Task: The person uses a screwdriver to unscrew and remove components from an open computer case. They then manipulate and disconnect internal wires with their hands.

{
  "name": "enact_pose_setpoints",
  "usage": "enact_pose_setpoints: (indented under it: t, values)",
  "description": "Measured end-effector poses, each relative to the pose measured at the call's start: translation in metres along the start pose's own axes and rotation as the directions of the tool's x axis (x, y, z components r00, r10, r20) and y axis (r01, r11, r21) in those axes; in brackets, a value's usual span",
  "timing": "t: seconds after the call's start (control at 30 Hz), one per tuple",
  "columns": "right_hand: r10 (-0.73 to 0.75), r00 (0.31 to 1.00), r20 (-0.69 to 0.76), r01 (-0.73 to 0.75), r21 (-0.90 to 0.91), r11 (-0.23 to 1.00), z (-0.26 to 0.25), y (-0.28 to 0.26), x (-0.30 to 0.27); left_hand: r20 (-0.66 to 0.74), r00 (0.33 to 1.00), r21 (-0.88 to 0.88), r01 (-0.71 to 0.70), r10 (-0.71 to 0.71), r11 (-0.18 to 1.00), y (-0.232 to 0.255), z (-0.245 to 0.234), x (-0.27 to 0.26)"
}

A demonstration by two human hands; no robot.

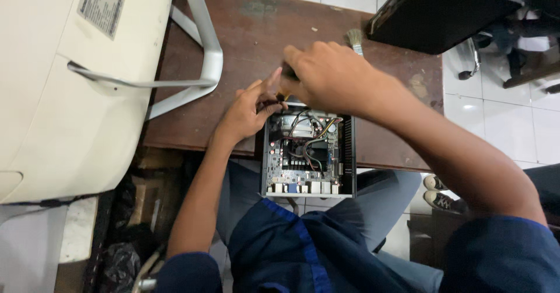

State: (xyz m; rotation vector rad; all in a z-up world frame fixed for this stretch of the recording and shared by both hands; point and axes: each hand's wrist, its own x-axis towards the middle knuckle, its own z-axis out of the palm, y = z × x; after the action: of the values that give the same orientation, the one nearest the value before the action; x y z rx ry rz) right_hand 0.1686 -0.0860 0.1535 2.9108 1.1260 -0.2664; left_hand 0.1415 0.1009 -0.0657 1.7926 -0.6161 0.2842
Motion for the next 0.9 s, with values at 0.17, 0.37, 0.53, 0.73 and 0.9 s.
enact_pose_setpoints:
  t: [0.17, 0.37, 0.53, 0.73, 0.9]
  values:
    - [-0.146, 0.989, -0.037, 0.148, 0.066, 0.987, -0.009, -0.005, 0.001, 0.007, 1.0, -0.017, 0.002, -0.002, 1.0, -0.001, -0.004, -0.002]
    - [-0.248, 0.968, -0.038, 0.251, 0.112, 0.962, -0.026, -0.007, -0.005, 0.072, 0.99, -0.027, 0.123, -0.121, 0.992, 0.018, -0.017, -0.005]
    - [-0.447, 0.867, -0.22, 0.482, 0.14, 0.865, -0.019, -0.015, -0.003, 0.128, 0.984, 0.04, 0.12, -0.124, 0.992, 0.019, -0.017, -0.011]
    - [-0.2, 0.979, 0.036, 0.199, 0.025, 0.98, -0.033, -0.021, -0.001, 0.176, 0.971, 0.032, 0.161, -0.164, 0.986, -0.003, -0.01, -0.009]
    - [-0.062, 0.995, -0.079, 0.042, -0.226, 0.973, -0.005, -0.009, -0.001, 0.214, 0.947, -0.019, 0.248, -0.239, 0.969, -0.007, -0.006, -0.012]
